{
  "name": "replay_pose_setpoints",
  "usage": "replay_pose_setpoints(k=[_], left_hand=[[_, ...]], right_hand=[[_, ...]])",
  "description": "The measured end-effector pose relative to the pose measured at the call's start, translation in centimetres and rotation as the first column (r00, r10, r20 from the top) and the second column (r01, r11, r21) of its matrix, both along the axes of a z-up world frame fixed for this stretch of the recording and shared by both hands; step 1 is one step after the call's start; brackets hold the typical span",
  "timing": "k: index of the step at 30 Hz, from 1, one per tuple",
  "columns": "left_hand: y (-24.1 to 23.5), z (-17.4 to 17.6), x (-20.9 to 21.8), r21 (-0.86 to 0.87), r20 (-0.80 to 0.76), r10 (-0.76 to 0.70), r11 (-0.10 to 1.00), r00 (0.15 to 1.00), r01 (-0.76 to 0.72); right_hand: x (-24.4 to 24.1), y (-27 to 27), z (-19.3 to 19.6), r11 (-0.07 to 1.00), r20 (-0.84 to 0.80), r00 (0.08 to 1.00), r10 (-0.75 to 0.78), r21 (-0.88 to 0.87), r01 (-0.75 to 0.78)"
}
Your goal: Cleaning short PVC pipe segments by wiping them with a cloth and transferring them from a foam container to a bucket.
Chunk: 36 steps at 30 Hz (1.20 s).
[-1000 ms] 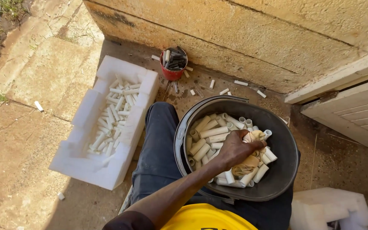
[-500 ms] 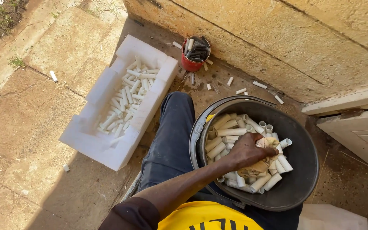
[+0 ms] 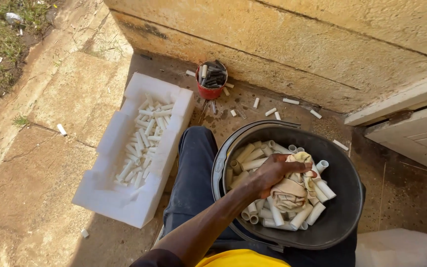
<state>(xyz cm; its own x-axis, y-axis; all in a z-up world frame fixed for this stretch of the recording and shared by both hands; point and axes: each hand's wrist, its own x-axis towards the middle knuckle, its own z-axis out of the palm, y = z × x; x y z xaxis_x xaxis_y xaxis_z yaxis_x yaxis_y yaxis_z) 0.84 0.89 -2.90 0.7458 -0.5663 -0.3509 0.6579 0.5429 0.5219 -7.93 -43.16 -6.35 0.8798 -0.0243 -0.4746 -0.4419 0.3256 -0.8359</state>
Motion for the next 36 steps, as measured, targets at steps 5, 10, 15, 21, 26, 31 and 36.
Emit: replay_pose_setpoints(k=[5, 10, 15, 21, 26, 31, 36], left_hand=[[-0.2, 1.5, 0.1, -0.014, -0.074, -0.005, 1.000, 0.997, 0.004], [-1.0, 2.2, 1.3, -0.004, -0.115, 0.017, 1.000, 0.993, -0.018], [-1.5, 1.1, 1.0, 0.030, -0.099, 0.046, 0.999, 0.994, -0.044], [-1.4, 1.7, 0.9, 0.044, -0.055, 0.039, 0.998, 0.998, -0.037], [-1.0, 2.3, 0.9, 0.087, -0.080, 0.102, 0.992, 0.992, -0.095], [-2.4, 4.1, 1.3, 0.273, -0.067, 0.137, 0.955, 0.988, -0.114], [-3.5, 3.9, -1.0, 0.320, 0.397, 0.265, 0.857, 0.879, -0.403]], right_hand=[[-1.9, -0.3, -0.5, 0.985, 0.026, 0.990, -0.135, -0.104, 0.137], [-0.9, 12.2, 22.0, 0.965, 0.050, 0.983, -0.174, -0.191, 0.180], [0.2, 16.3, 22.1, 0.950, 0.065, 0.982, -0.178, -0.248, 0.189], [1.0, 19.8, 20.3, 0.911, 0.081, 0.966, -0.247, -0.319, 0.260], [1.3, 22.5, 18.9, 0.875, 0.085, 0.950, -0.300, -0.373, 0.309], [3.2, 31.0, 11.3, 0.909, 0.009, 0.968, -0.250, -0.343, 0.238], [3.4, 34.4, 9.4, 0.929, -0.048, 0.980, -0.192, -0.330, 0.166]])
